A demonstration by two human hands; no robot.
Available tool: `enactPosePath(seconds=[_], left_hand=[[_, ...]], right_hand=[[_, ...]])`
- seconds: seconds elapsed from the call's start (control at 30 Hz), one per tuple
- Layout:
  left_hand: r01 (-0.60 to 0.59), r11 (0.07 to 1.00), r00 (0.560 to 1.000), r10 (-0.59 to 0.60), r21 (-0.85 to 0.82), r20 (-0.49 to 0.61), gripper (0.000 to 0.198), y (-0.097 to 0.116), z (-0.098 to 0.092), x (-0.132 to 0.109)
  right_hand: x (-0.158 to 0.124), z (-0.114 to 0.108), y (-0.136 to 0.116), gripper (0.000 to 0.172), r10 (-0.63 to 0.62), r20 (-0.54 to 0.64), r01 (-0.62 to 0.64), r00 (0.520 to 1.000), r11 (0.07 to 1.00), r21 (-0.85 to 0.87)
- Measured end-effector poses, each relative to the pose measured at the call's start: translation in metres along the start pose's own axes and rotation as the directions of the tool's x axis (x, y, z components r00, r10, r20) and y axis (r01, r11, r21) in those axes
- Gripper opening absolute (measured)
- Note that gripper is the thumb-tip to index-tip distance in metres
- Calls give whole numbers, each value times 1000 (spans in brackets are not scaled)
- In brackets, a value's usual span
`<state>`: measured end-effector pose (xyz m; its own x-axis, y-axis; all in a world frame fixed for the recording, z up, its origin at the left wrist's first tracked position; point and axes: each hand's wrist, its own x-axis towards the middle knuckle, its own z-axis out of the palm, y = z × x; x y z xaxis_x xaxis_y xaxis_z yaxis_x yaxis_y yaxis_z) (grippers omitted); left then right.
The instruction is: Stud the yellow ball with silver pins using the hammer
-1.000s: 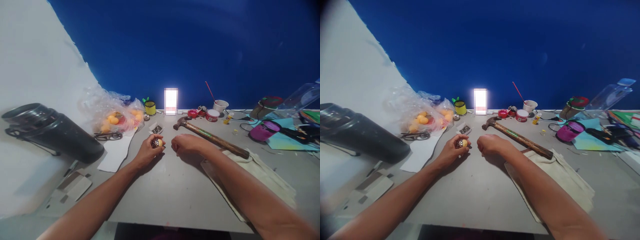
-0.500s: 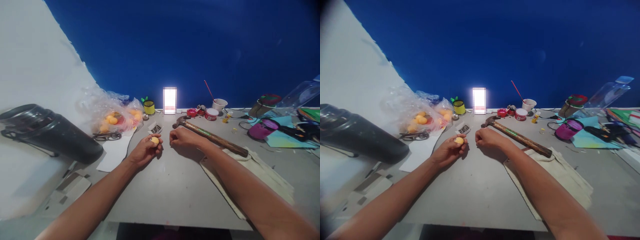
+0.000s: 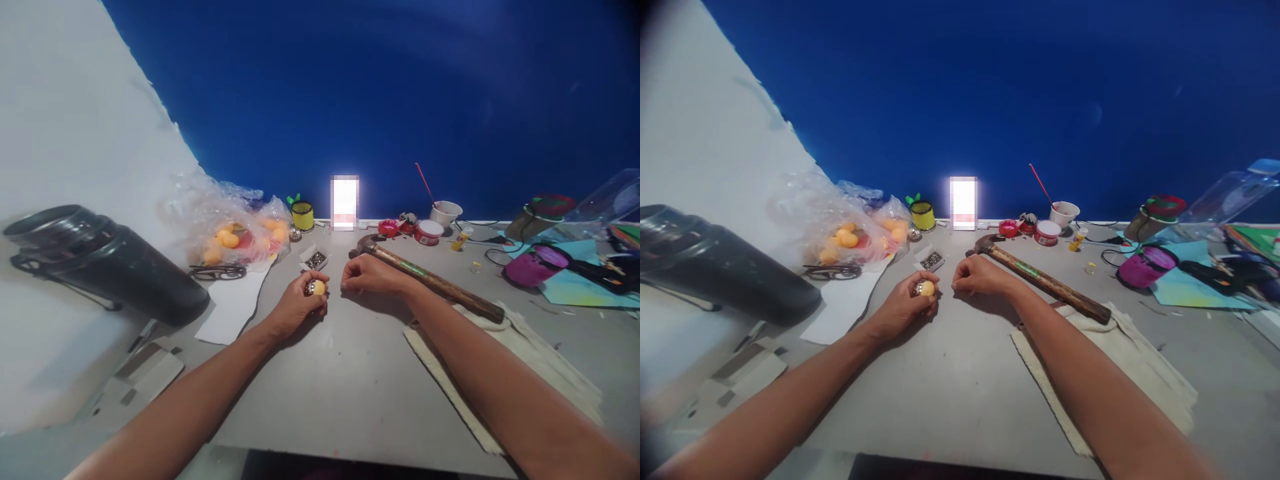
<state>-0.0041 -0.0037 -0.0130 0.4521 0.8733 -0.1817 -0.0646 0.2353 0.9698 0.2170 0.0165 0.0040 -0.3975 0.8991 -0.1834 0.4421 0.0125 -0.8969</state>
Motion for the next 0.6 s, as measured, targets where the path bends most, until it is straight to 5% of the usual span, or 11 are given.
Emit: enactPosePath(seconds=[0.27, 0.6], left_hand=[[-98, 902, 988, 139, 420, -67, 33, -2, -2, -3], [-181, 810, 961, 267, 558, -76, 34, -3, -2, -1]], right_hand=[[2, -1, 6, 20, -39, -23, 42, 999, 986, 163], [9, 2, 14, 29, -22, -36, 36, 999, 886, 463]])
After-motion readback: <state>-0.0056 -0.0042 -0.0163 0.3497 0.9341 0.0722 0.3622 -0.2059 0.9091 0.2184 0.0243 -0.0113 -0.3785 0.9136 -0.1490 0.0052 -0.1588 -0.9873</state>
